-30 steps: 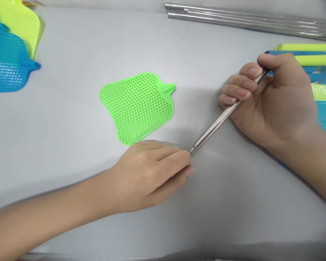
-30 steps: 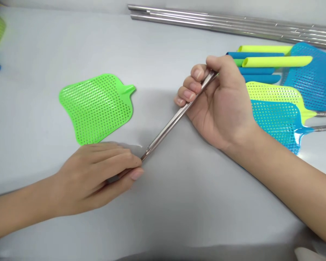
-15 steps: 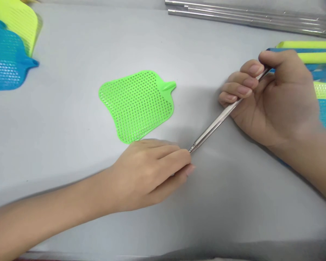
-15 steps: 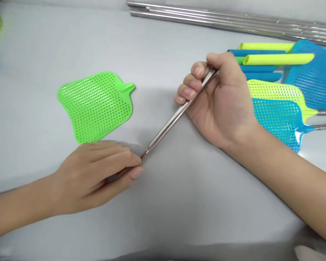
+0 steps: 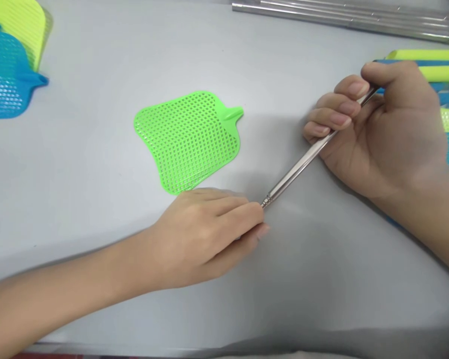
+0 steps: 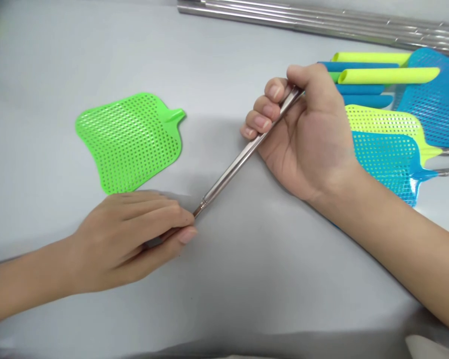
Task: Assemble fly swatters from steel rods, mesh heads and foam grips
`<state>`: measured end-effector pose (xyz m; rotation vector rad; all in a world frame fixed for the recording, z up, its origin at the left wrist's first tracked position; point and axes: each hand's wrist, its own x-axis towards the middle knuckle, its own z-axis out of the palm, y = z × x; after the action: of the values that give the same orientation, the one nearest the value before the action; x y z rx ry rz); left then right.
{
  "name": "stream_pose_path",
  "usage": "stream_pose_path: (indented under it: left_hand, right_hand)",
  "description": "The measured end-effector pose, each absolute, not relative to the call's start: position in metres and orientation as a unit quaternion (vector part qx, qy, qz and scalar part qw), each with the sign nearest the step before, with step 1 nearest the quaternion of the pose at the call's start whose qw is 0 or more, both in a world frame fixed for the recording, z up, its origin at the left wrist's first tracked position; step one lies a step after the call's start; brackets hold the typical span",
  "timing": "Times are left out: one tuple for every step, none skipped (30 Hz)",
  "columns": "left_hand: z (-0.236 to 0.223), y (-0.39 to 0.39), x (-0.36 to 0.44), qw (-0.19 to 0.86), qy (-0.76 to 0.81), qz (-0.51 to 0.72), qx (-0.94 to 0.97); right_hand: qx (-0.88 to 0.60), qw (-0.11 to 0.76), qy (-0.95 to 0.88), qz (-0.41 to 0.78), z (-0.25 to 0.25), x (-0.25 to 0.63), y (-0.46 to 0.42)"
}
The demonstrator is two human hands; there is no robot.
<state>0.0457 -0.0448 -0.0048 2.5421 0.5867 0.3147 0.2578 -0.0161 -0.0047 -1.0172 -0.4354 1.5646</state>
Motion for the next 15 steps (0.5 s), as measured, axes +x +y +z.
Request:
stream_pose_path:
  left_hand:
    - [-0.0047, -0.0448, 0.0460, 0.253, 0.216, 0.115, 0.936]
    - [-0.0046, -0.0447, 0.0462, 0.252, 0.217, 0.114, 0.936]
    - [-0.0045, -0.0447, 0.0465, 0.251, 0.218, 0.114, 0.936]
    - [-0.0045, -0.0446, 0.0467, 0.251, 0.218, 0.115, 0.936]
    - [-0.0044, -0.0445, 0.0468, 0.252, 0.217, 0.115, 0.936]
    - [-0.0043, -0.0444, 0.0469, 0.253, 0.218, 0.114, 0.936]
    - [-0.0043, -0.0443, 0.0470, 0.254, 0.218, 0.115, 0.935]
    - [-0.0043, -0.0442, 0.0470, 0.255, 0.218, 0.115, 0.935]
    - [-0.0044, -0.0441, 0.0470, 0.255, 0.219, 0.116, 0.935]
    - [-0.0044, -0.0440, 0.0470, 0.254, 0.219, 0.116, 0.935]
    - [-0.0044, -0.0439, 0.0470, 0.254, 0.218, 0.117, 0.935]
    - [-0.0044, -0.0438, 0.0471, 0.253, 0.216, 0.117, 0.936]
    - [-0.0045, -0.0437, 0.0471, 0.253, 0.216, 0.116, 0.936]
    - [-0.0045, -0.0437, 0.0472, 0.252, 0.216, 0.115, 0.936]
    - [-0.0045, -0.0437, 0.0473, 0.252, 0.215, 0.114, 0.936]
  right_hand:
    - [-0.436, 0.574, -0.187, 0.668, -0.0048, 0.2575, -0.0161]
    - [-0.437, 0.575, -0.189, 0.665, -0.0049, 0.2573, -0.0161]
    - [-0.438, 0.577, -0.190, 0.663, -0.0049, 0.2572, -0.0160]
    - [-0.440, 0.578, -0.191, 0.660, -0.0050, 0.2571, -0.0160]
    - [-0.440, 0.580, -0.193, 0.658, -0.0050, 0.2571, -0.0160]
    - [-0.440, 0.581, -0.193, 0.658, -0.0050, 0.2571, -0.0159]
    - [-0.439, 0.580, -0.191, 0.659, -0.0051, 0.2571, -0.0158]
    - [-0.439, 0.579, -0.187, 0.660, -0.0051, 0.2571, -0.0157]
    - [-0.439, 0.580, -0.184, 0.661, -0.0052, 0.2572, -0.0156]
    - [-0.439, 0.580, -0.179, 0.662, -0.0052, 0.2573, -0.0155]
    - [-0.439, 0.581, -0.175, 0.663, -0.0051, 0.2574, -0.0154]
    - [-0.437, 0.581, -0.173, 0.664, -0.0050, 0.2576, -0.0153]
    - [-0.435, 0.582, -0.175, 0.664, -0.0050, 0.2578, -0.0153]
    - [-0.434, 0.582, -0.177, 0.665, -0.0050, 0.2581, -0.0154]
    - [-0.433, 0.582, -0.180, 0.664, -0.0050, 0.2583, -0.0155]
